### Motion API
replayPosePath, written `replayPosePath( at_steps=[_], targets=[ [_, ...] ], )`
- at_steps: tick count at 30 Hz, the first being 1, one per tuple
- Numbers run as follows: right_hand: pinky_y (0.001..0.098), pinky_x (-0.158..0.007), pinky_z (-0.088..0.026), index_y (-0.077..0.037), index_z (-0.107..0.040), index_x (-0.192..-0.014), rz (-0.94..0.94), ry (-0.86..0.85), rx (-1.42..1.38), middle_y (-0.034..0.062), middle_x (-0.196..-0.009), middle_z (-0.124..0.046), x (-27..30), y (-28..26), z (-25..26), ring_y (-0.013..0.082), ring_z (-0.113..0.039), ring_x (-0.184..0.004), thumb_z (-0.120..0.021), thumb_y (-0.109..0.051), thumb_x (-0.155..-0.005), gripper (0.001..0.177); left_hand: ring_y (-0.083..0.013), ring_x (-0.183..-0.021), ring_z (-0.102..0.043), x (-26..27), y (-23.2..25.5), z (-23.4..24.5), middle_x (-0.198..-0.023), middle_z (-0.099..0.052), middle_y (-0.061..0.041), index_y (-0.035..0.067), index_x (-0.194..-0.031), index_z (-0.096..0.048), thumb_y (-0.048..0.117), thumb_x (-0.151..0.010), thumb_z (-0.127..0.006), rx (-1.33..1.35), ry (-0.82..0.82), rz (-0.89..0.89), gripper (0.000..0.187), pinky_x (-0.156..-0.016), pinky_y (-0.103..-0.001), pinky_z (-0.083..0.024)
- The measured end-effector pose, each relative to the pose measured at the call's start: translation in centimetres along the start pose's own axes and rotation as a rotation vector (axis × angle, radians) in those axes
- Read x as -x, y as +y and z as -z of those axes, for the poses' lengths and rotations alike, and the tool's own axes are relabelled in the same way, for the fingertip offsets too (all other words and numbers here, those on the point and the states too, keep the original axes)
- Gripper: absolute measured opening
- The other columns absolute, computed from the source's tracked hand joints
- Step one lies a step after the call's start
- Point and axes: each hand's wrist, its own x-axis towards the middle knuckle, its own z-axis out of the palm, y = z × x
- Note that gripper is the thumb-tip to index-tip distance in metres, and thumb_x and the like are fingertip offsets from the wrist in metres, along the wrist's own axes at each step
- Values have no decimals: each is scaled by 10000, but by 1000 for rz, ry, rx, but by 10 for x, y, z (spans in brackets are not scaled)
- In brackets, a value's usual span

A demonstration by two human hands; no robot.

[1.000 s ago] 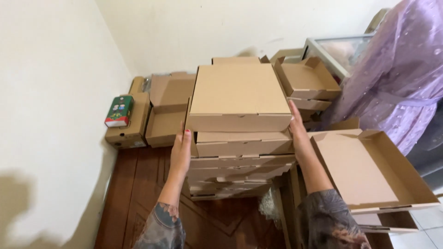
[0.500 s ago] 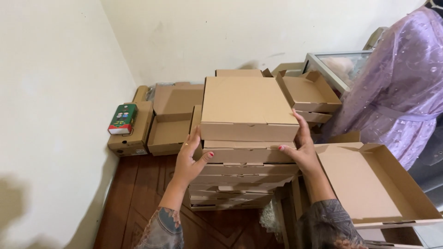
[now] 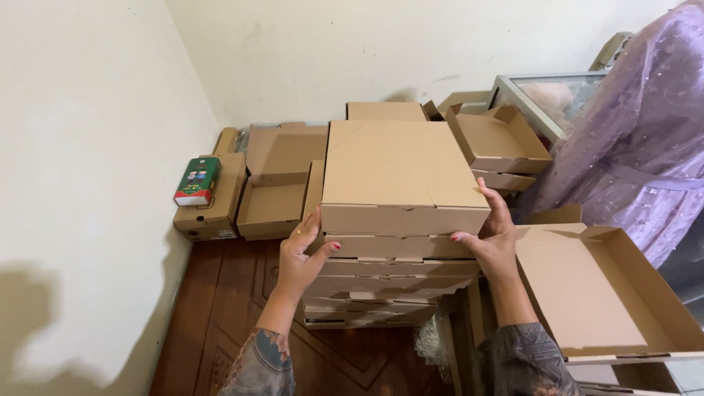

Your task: Packaging folded clothes into cardboard boxes for shipping or storage.

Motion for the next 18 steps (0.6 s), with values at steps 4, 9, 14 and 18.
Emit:
replayPosePath(
  at_steps=[4, 9, 14, 18],
  targets=[
    [374, -1212, -426, -71, -449, -1520, 26, 11, 39, 111, -1678, -401, 3, -3, -1, 203, -479, -1463, -908, -118, -713, 930, -294, -1437, -519, 1, 2, 0, -1461, -605, -144, 39, -1464, -543, 321, -847, -810, 2, 7, -3, 729, -1225, -435, -392],
    [376, -1177, -445, -87, -458, -1501, 34, 18, 27, 100, -1710, -357, 5, 0, 2, 200, -490, -1445, -906, -121, -732, 890, -266, -1389, -583, 0, 2, -2, -1416, -642, -124, 69, -1456, -558, 344, -848, -794, -61, 6, -64, 708, -1247, -456, -378],
    [377, -1190, -445, -91, -465, -1509, 34, 17, 22, 116, -1702, -377, 4, -4, 1, 203, -494, -1451, -894, -108, -736, 885, -269, -1395, -565, 2, 0, -3, -1434, -622, -108, 92, -1422, -592, 349, -852, -783, -85, 17, -70, 654, -1214, -470, -371],
    [369, -1193, -433, -88, -459, -1524, 32, 13, 17, 114, -1690, -393, 4, -7, -1, 199, -489, -1449, -896, -106, -741, 897, -271, -1416, -549, 3, -6, -5, -1448, -618, -99, 98, -1411, -609, 336, -853, -790, -73, 23, -61, 633, -1218, -473, -370]
  ],
)
